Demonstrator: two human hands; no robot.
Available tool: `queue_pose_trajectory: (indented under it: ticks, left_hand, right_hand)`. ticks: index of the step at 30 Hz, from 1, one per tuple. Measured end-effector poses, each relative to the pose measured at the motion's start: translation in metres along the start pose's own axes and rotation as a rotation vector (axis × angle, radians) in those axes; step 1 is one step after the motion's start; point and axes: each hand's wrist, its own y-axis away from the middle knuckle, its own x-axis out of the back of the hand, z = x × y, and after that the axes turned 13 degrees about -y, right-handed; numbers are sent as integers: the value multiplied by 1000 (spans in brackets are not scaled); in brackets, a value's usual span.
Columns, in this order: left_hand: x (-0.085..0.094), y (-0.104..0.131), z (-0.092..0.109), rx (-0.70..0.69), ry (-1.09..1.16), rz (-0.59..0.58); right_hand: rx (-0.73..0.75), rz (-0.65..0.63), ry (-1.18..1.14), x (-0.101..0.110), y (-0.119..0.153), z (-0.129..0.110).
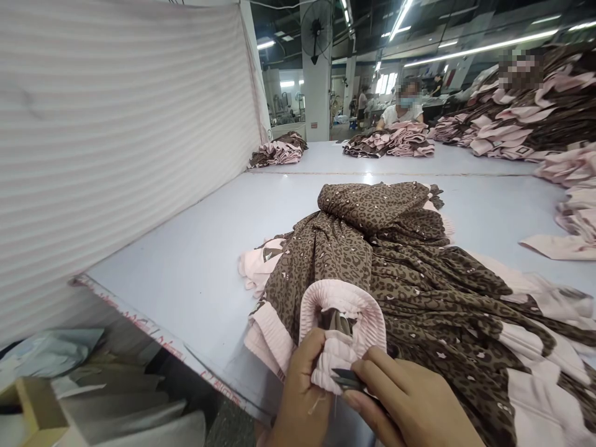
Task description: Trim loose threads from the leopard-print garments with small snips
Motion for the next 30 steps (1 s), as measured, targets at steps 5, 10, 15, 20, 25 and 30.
queue_pose_trajectory:
  ticks: [5,10,15,20,25,30]
  left_hand:
    - [-2,3,-5,27,-22,81]
    - [-5,4,-3,116,-63,126]
    - [-6,4,-6,219,-29,189]
    - [-4,9,-20,357,35,267]
    - [-4,14,-23,449,-5,381]
    - [-6,13,-19,422,-18,405]
  right_hand:
    - [-4,21,23,0,-1,0]
    - [-28,100,51,-1,-3,3]
    - [-14,133,56,0,-1,1]
    - [-41,50,44,3,0,-5]
    - [-35,-12,-30,1,-1,-4]
    - [-4,19,-43,-3,-3,-1]
